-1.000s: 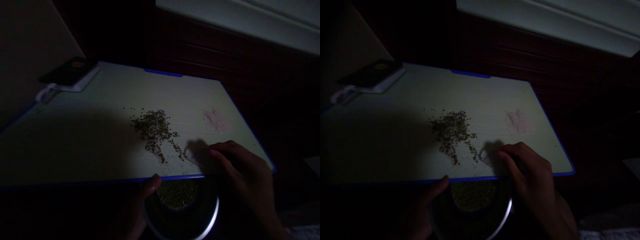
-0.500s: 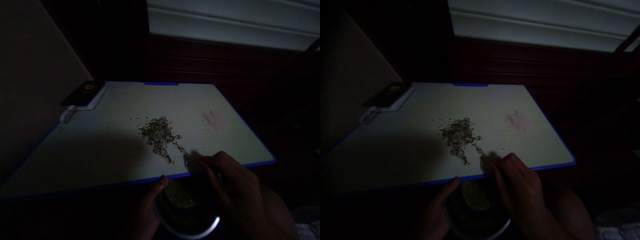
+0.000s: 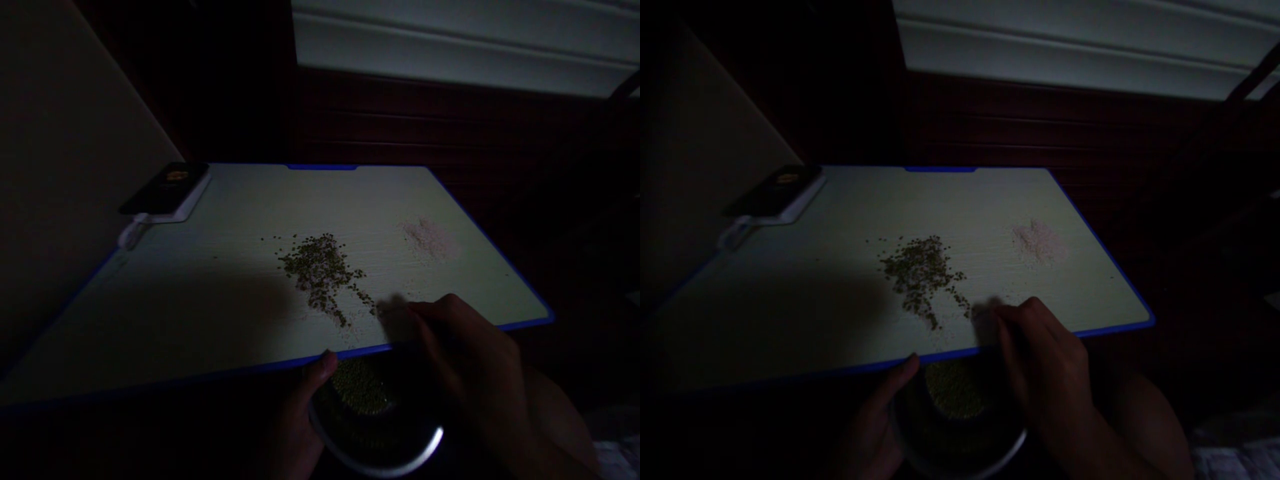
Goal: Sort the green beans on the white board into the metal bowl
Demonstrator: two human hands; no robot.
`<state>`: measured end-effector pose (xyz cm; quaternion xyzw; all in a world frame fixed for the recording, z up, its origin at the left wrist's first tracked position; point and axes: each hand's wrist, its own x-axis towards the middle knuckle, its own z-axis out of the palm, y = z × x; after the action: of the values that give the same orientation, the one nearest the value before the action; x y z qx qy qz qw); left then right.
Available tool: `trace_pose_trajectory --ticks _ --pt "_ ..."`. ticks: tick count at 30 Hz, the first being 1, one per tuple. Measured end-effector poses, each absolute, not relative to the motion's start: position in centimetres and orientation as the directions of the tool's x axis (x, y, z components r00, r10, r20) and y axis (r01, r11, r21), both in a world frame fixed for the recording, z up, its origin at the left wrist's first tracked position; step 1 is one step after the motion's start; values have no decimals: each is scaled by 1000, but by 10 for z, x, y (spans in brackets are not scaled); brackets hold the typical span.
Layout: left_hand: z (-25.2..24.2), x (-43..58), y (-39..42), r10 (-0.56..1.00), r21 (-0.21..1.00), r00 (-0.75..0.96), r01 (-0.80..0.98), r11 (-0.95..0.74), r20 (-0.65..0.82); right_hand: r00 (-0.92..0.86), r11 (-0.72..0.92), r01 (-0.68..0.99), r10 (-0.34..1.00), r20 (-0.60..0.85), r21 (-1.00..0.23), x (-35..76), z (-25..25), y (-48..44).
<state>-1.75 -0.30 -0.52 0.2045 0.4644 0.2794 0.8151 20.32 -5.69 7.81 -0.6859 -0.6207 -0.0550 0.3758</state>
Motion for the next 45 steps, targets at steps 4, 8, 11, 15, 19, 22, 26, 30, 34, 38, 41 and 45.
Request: trace_pose_trajectory --ticks 4,8,11,15,19,22,26,30,34,38,41,45 --pt "-21 -31 -7 723 723 318 -143 676 -614 241 58 879 803 545 -473 199 82 -62" --pt "-20 -24 -8 669 630 349 -234 741 -657 240 77 862 810 536 -501 194 86 -70" --pt "-12 -12 -6 632 564 370 -286 775 -681 222 93 852 826 518 -515 191 84 -73" --pt "-1 -1 -8 616 524 424 -325 788 -664 225 86 853 830 511 -515 191 83 -71" --pt "6 -2 -12 594 494 469 -330 804 -653 232 74 858 827 512 -507 194 84 -68" --pt "11 -10 -11 579 477 489 -329 815 -652 252 59 858 817 519 -510 196 81 -67" --pt "17 -14 -4 582 497 388 -303 813 -715 274 30 869 803 530 -494 197 77 -66" --pt "16 -10 0 633 584 206 -252 772 -747 276 12 886 788 550 -463 207 74 -61" --pt "13 -8 -2 625 601 62 -218 769 -778 313 -45 902 753 579 -428 228 70 -53" --pt "14 -12 -5 653 638 166 -139 758 -739 294 -18 905 748 595 -425 230 78 -56" --pt "16 -11 -5 656 627 190 -191 755 -731 231 45 893 808 541 -448 216 87 -62" --pt "15 -8 -3 575 522 308 -242 818 -758 214 84 874 817 535 -478 210 83 -65"
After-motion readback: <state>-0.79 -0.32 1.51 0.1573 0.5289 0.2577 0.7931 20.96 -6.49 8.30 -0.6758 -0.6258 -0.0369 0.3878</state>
